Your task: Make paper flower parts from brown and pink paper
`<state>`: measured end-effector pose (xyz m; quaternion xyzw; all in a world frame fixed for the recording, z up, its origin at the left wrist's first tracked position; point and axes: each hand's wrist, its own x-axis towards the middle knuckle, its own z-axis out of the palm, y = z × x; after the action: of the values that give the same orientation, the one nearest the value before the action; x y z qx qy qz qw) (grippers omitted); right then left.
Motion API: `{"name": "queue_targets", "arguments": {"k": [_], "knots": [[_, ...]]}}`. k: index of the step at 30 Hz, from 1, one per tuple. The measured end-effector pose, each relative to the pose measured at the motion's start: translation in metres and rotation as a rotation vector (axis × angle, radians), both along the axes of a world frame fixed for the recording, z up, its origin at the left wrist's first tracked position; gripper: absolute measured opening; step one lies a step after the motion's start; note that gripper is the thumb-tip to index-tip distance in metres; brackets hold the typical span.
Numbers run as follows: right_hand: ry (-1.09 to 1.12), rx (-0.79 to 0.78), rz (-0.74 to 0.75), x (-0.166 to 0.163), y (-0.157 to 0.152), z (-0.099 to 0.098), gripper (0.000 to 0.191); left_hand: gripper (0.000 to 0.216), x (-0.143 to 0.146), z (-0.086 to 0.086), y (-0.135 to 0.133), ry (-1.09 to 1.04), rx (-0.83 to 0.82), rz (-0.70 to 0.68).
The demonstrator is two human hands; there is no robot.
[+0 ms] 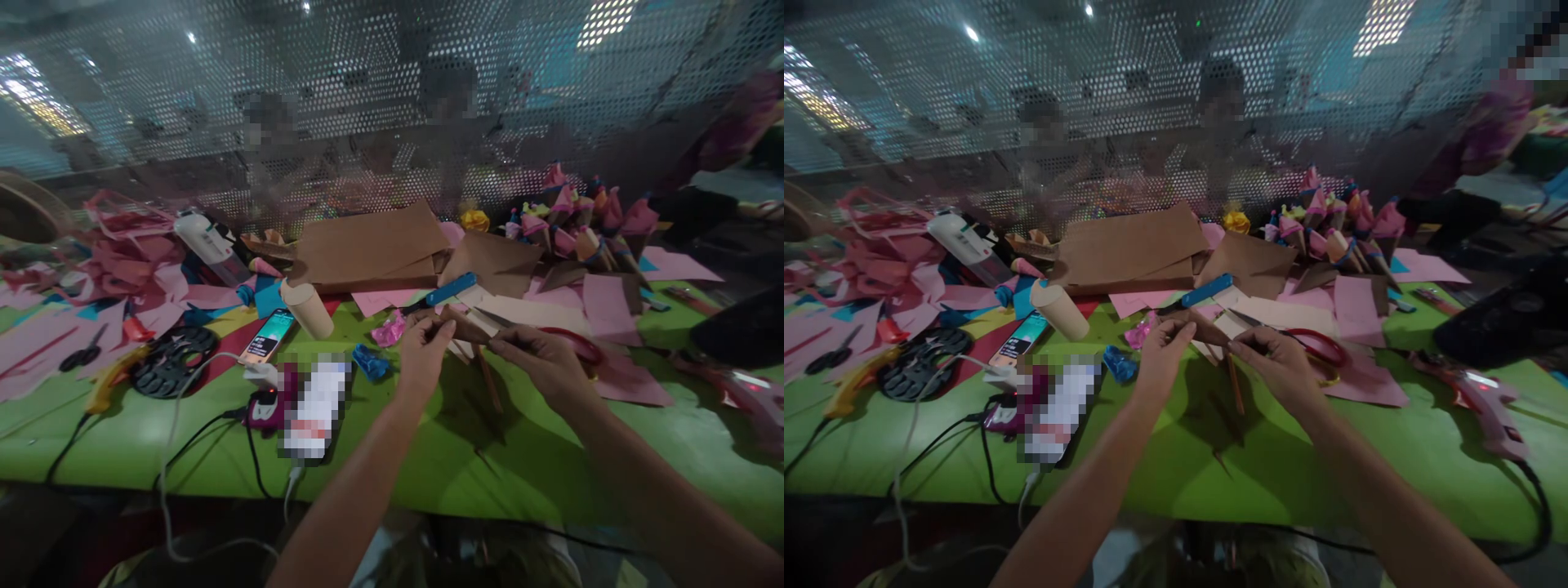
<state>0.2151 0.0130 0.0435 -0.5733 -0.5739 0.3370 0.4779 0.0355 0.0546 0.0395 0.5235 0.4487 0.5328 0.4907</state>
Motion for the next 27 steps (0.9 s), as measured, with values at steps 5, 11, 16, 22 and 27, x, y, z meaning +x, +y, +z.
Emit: {"name": "queue_targets", "arguments": {"k": [5, 11, 16, 22, 27], "knots": [[-0.008, 0.002, -0.009, 0.0012, 0.0010, -0.0027, 0.045, 0.017, -0.0016, 0.0021, -0.0004, 0.044, 0.001, -0.004], [-0.051, 0.022, -0.006, 0.0013, 0.0010, -0.0022, 0.044, 0.014, -0.0025, -0.0009, 0.0012, 0.087, 0.027, 0.055], [-0.046, 0.017, 0.020, 0.0012, 0.0007, -0.0041, 0.038, 0.015, -0.0018, 0.0002, 0.0005, 0.105, 0.076, 0.058], [-0.051, 0.004, 0.060, -0.0012, 0.0000, -0.0068, 0.030, 0.016, 0.0019, 0.0026, -0.0053, 0.164, 0.174, -0.005], [-0.049, -0.001, 0.090, -0.0033, -0.0013, -0.0057, 0.029, 0.019, 0.0018, 0.0068, -0.0073, 0.184, 0.185, -0.032]]}}
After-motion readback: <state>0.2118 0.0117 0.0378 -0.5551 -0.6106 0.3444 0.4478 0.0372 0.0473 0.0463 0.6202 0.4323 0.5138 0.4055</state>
